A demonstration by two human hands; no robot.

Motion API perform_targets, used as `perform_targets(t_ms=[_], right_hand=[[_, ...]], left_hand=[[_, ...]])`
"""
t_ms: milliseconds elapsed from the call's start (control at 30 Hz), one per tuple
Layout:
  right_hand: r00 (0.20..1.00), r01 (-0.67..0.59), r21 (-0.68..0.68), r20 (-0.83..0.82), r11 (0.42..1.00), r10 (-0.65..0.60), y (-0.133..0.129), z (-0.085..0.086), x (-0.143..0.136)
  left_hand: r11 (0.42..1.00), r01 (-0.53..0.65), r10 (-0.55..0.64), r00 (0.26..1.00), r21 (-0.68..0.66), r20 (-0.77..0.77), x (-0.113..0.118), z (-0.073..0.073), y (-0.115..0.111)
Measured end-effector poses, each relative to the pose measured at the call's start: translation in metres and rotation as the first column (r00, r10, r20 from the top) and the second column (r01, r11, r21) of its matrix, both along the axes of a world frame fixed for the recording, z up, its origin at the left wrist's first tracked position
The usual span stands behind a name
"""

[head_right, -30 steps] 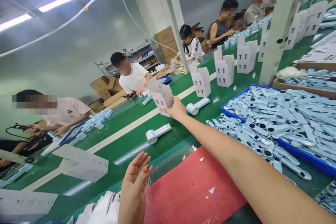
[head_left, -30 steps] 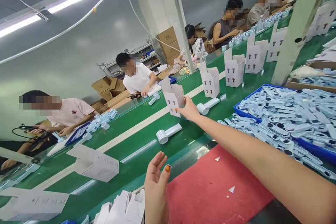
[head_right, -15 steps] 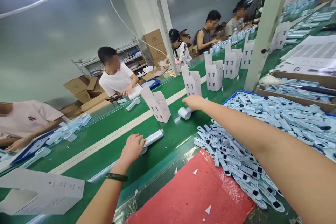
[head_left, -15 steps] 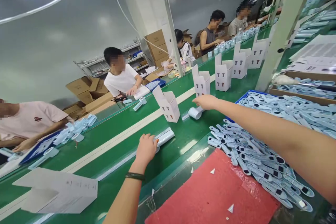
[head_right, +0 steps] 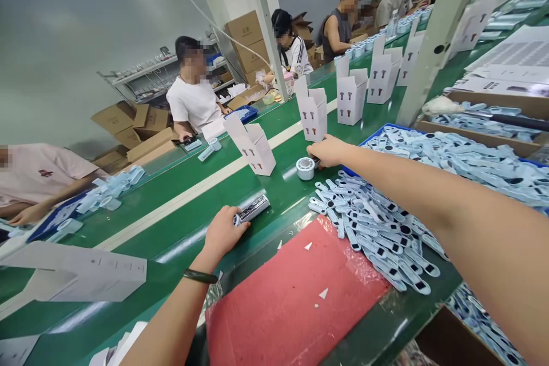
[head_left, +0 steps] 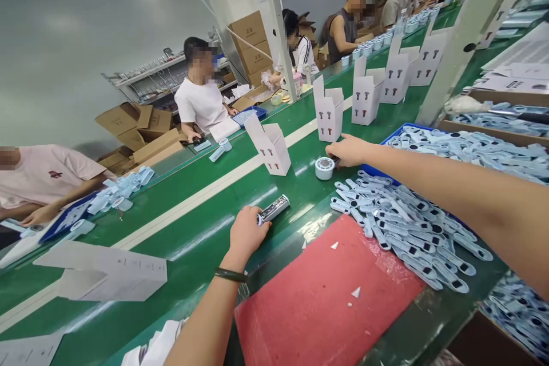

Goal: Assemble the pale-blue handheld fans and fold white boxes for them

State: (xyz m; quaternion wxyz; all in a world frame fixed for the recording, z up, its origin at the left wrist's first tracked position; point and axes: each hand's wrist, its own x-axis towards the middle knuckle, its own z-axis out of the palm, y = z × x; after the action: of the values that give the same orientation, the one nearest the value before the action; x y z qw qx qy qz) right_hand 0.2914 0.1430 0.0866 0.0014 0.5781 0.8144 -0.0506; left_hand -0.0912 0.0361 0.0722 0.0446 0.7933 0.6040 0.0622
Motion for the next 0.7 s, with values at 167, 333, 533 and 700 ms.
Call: perform_targets(t_ms=[167, 333, 533, 700], right_hand=[[0.984, -0.077, 0.106, -0.151, 0.991, 0.093, -0.075, 0.022, -0.042], [0.890, -0.215, 0.131, -0.383, 0.968, 0.249, -0.187, 0.013, -0.127], [0.820, -0.224, 0.124, -0.513, 0.967, 0.255, -0.256, -0.033, -0.180], [0.649, -0.366, 0.130, -0.674, 0.921, 0.353, -0.259, -0.048, -0.164]], left_hand=[[0.974, 0.219, -0.218, 0.976, -0.057, 0.023, -0.001, 0.033, -0.082], [0.946, 0.301, -0.293, 0.952, -0.117, 0.086, -0.008, 0.029, -0.175], [0.994, 0.107, -0.100, 0.982, -0.037, 0.163, -0.014, 0.012, -0.226], [0.994, -0.032, 0.008, 0.977, 0.108, 0.214, -0.054, 0.047, -0.254]])
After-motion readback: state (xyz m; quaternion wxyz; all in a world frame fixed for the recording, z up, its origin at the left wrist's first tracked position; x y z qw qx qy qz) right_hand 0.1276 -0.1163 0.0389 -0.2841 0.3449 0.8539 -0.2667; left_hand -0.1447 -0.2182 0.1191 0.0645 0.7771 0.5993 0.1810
